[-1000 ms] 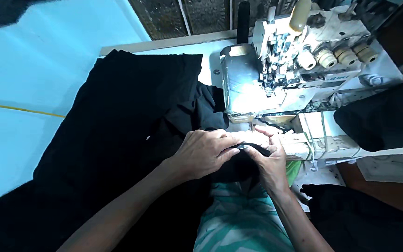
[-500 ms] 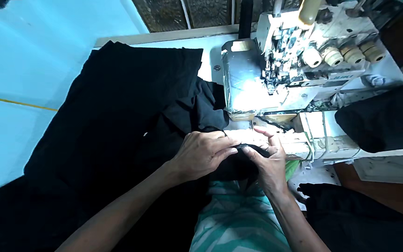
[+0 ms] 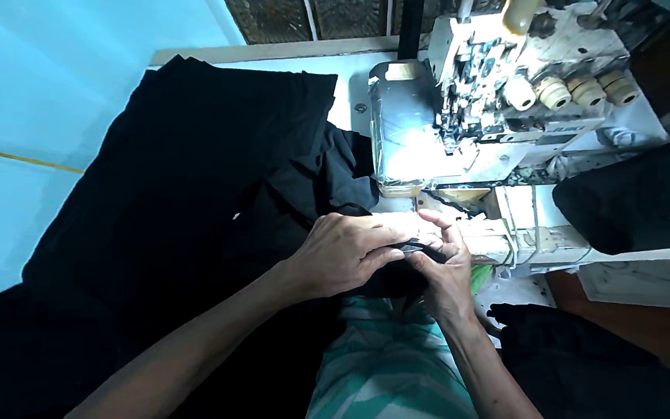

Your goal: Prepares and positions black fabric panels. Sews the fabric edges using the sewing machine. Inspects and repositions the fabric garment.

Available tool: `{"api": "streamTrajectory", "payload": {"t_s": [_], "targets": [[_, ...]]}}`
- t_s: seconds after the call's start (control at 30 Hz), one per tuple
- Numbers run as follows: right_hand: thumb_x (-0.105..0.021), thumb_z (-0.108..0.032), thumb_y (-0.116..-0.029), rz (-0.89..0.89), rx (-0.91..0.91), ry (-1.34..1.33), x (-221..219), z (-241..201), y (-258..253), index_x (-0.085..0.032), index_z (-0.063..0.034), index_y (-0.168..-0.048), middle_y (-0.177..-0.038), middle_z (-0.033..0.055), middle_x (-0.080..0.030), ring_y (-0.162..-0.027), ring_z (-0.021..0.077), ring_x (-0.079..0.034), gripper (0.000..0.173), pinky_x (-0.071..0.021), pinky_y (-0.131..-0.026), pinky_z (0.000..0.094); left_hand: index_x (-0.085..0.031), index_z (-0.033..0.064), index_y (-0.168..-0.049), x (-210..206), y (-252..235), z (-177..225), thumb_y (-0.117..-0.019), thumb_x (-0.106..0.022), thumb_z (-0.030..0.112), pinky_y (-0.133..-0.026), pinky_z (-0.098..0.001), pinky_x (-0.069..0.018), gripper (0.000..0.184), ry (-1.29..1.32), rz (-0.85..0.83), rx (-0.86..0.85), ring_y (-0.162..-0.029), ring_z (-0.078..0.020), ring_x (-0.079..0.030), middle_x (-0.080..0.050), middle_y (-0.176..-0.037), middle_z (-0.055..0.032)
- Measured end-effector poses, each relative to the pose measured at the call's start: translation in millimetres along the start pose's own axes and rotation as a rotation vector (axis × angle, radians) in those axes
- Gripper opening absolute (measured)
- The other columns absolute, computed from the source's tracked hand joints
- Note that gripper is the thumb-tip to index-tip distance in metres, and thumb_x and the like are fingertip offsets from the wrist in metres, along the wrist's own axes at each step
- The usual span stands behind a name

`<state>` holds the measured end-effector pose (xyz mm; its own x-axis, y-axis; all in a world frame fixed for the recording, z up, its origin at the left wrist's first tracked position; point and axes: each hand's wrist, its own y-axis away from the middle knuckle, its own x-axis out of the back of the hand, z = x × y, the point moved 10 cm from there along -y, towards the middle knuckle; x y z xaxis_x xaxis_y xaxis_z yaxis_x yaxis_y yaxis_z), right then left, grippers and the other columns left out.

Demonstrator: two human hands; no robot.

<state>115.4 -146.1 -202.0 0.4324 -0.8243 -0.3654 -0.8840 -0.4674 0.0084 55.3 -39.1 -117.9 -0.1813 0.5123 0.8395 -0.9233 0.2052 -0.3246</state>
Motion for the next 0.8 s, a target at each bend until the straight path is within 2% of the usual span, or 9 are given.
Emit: {"api": "streamTrajectory", "payload": {"t_s": [0.2,0.3,0.43,0.63,0.8], "targets": [[-0.070,0.009,-0.0785,-0.002,-0.008,-0.003,-1.6,3.0,0.2,-0.060,-0.0085,-0.127,-0.083,-0.0023,-0.074,-0.079,0.0035,-0.072,0.053,-0.0600,-0.076,0.0204,-0.079,0.0117,-0.107,1.7,9.0,-5.7,-0.0990,-0.059,0.023,-0.058,-0.0221,-0.0480,0.025,0.060,0.026,0.025,-0.067,-0.0043,-0.062,-0.069,-0.078,0.0037],[-0.071,0.010,-0.0783,-0.005,-0.018,0.014,-2.4,2.9,0.6,-0.060,-0.0072,-0.128,-0.083,-0.0028,-0.073,-0.077,0.0029,-0.071,0.053,-0.0600,-0.076,0.0201,-0.078,0.0142,-0.111,0.3,10.7,-8.4,-0.0994,-0.058,0.027,-0.058,-0.0236,-0.0490,0.027,0.019,-0.018,0.036,-0.068,-0.0052,-0.063,-0.068,-0.079,0.0044],[-0.071,0.009,-0.0784,-0.042,-0.012,0.027,-5.0,1.9,1.3,-0.059,-0.0070,-0.130,-0.084,-0.0034,-0.074,-0.079,0.0027,-0.072,0.056,-0.0600,-0.077,0.0199,-0.079,0.0160,-0.111,3.9,5.0,-2.8,-0.0973,-0.059,0.033,-0.052,-0.0246,-0.0442,0.030,-0.064,-0.056,0.020,-0.061,-0.0071,-0.057,-0.060,-0.073,0.0046],[-0.068,0.012,-0.0759,-0.071,-0.002,0.040,-9.4,-1.6,3.1,-0.057,-0.0072,-0.134,-0.091,-0.0033,-0.074,-0.084,0.0018,-0.071,0.063,-0.0589,-0.079,0.0183,-0.079,0.0182,-0.110,1.0,-3.4,8.4,-0.0974,-0.058,0.033,-0.050,-0.0240,-0.0409,0.029,-0.074,-0.097,-0.022,-0.057,-0.0069,-0.055,-0.057,-0.068,0.0054],[-0.068,0.011,-0.0764,-0.056,-0.018,0.042,-7.8,0.2,3.2,-0.057,-0.0069,-0.135,-0.092,-0.0029,-0.074,-0.084,0.0021,-0.071,0.063,-0.0591,-0.078,0.0185,-0.080,0.0151,-0.109,1.1,1.8,9.5,-0.0990,-0.058,0.029,-0.049,-0.0231,-0.0392,0.027,-0.031,-0.023,-0.032,-0.056,-0.0066,-0.052,-0.055,-0.066,0.0048]]}}
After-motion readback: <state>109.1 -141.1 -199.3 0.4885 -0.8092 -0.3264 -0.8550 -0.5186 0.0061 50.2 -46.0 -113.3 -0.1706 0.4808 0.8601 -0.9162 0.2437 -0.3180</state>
